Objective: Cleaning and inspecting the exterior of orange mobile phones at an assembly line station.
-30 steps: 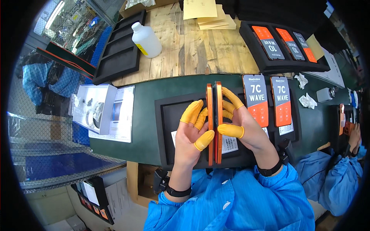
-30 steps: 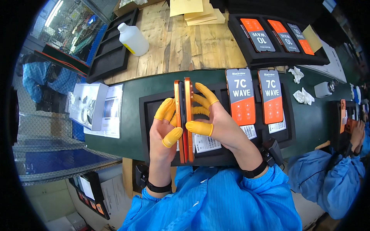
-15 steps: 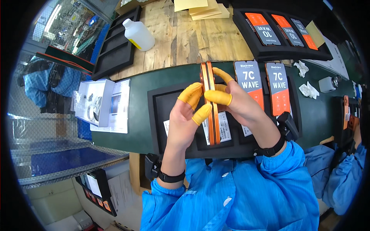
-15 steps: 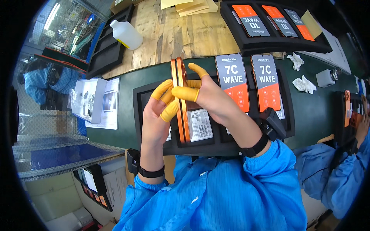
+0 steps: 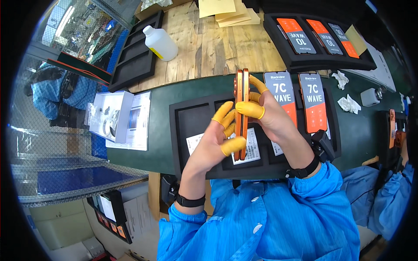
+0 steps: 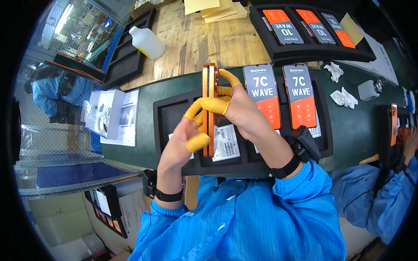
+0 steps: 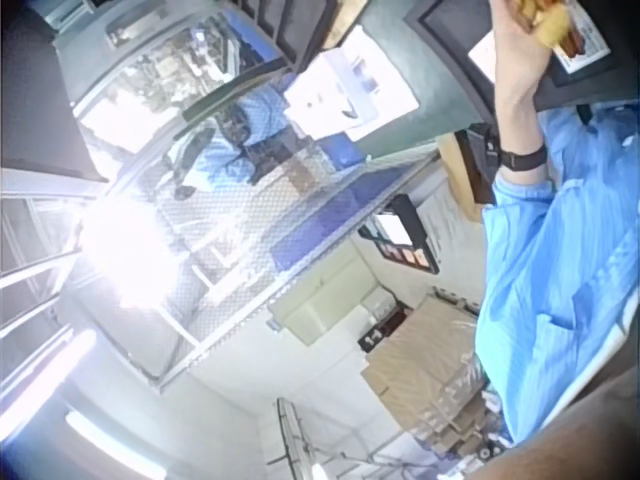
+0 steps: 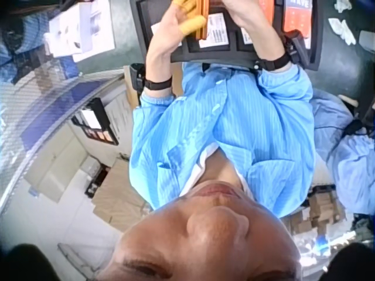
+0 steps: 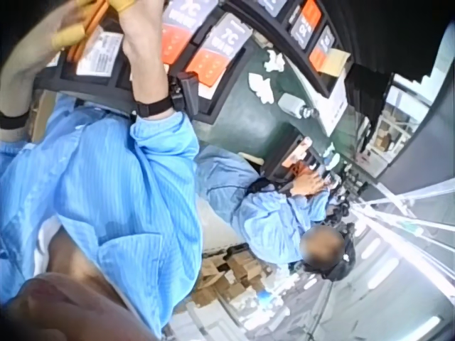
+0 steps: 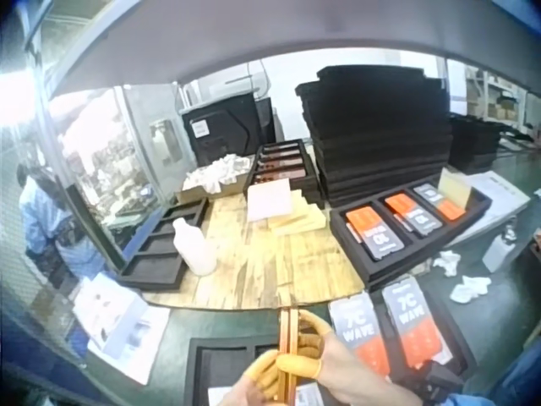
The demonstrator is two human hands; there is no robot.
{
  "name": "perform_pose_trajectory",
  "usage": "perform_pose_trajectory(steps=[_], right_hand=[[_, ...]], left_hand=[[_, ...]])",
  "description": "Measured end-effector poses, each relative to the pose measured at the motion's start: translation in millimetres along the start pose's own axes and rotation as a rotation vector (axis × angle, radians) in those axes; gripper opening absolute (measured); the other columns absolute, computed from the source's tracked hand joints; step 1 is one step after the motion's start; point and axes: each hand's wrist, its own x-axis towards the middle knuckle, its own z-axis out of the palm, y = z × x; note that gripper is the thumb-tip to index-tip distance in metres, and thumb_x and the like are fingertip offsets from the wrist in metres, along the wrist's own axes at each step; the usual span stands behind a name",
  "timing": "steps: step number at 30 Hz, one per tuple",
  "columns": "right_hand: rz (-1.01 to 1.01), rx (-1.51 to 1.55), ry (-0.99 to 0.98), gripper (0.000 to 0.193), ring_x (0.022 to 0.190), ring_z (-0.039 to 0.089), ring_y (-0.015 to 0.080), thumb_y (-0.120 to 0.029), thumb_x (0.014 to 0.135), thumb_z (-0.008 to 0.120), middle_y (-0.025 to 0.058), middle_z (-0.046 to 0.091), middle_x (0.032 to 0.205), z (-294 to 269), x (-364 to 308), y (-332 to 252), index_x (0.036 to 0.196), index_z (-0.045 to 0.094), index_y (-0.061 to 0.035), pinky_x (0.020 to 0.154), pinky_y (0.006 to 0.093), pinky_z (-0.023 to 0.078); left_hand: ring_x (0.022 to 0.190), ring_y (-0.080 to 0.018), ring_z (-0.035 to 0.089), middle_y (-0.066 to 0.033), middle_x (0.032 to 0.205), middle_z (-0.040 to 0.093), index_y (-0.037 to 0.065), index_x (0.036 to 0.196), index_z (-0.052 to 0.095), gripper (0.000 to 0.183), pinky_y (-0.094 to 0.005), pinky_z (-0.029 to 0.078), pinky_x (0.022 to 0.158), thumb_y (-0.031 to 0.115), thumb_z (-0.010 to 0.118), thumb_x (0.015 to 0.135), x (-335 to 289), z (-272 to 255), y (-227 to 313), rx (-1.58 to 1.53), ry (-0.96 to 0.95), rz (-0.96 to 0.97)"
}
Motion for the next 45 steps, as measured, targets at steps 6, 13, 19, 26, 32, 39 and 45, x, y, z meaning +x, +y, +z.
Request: perform_pose_trajectory(steps=[6,13,19,26,32,39,45], right_hand=[[-0.028,-0.043,-0.061,0.101,0.107,0.052,0.0208,-0.026,0.070,0.082,0.0143,0.047,0.122,-1.6,-2.6,7.1,0.144,0.016,-0.0041,0.085,0.0335,0.049],[-0.105,-0.097,-0.215,0.116,0.120,0.045,0.0249,-0.029,0.062,0.086,0.0175,0.040,0.133,-7.7,-7.7,7.5,0.146,0.009,-0.0071,0.095,0.0368,0.045],[-0.122,-0.130,-0.213,0.115,0.120,0.046,0.0227,-0.023,0.065,0.085,0.0178,0.039,0.134,-6.8,-10.4,10.1,0.146,0.006,-0.0073,0.094,0.0349,0.046],[-0.005,-0.008,-0.219,0.100,0.107,0.054,0.0176,-0.023,0.073,0.080,0.0125,0.051,0.118,1.3,-9.3,3.5,0.144,0.013,-0.0036,0.090,0.0320,0.046],[0.039,-0.114,-0.213,0.102,0.124,0.042,0.0220,-0.026,0.071,0.080,0.0127,0.040,0.134,2.7,-8.0,-2.3,0.146,0.013,-0.0079,0.100,0.0342,0.038],[-0.317,-0.207,-0.234,0.106,0.121,0.045,0.0225,-0.019,0.067,0.082,0.0150,0.040,0.135,3.8,-13.1,9.1,0.145,0.011,-0.0064,0.095,0.0356,0.042],[-0.495,-0.588,-0.333,0.107,0.130,0.033,0.0317,-0.011,0.060,0.082,0.0172,0.031,0.141,-7.7,-24.2,12.0,0.144,0.016,-0.0067,0.107,0.0404,0.029]], left_hand=[[0.126,-0.0233,0.042,-0.0147,0.140,0.034,0.007,0.145,0.013,0.095,-0.0370,0.046,0.095,0.001,0.074,0.073,-9.3,6.1,11.2,0.117,-0.033,-0.036],[0.124,-0.0229,0.044,-0.0146,0.139,0.036,0.006,0.145,0.014,0.095,-0.0368,0.047,0.094,-0.002,0.073,0.071,-13.5,7.6,15.3,0.090,-0.043,0.002],[0.122,-0.0232,0.045,-0.0155,0.139,0.037,0.007,0.145,0.015,0.094,-0.0362,0.048,0.092,-0.003,0.072,0.071,-12.2,8.7,11.1,0.045,-0.034,0.025],[0.122,-0.0230,0.045,-0.0152,0.139,0.036,0.009,0.146,0.014,0.097,-0.0346,0.048,0.090,-0.003,0.073,0.069,-11.3,6.8,8.5,0.023,-0.062,0.052],[0.125,-0.0246,0.042,-0.0167,0.140,0.034,0.011,0.147,0.012,0.101,-0.0385,0.042,0.097,-0.003,0.074,0.068,-13.0,11.2,8.6,0.139,0.000,0.015],[0.130,-0.0267,0.037,-0.0158,0.141,0.034,0.013,0.148,0.004,0.112,-0.0418,0.033,0.105,0.001,0.078,0.065,-6.2,-1.4,2.6,0.120,-0.060,0.191],[0.135,-0.0317,0.031,-0.0178,0.144,0.030,0.006,0.145,0.016,0.106,-0.0386,0.029,0.108,0.014,0.082,0.063,-3.8,-6.8,4.4,0.703,0.027,0.239]])
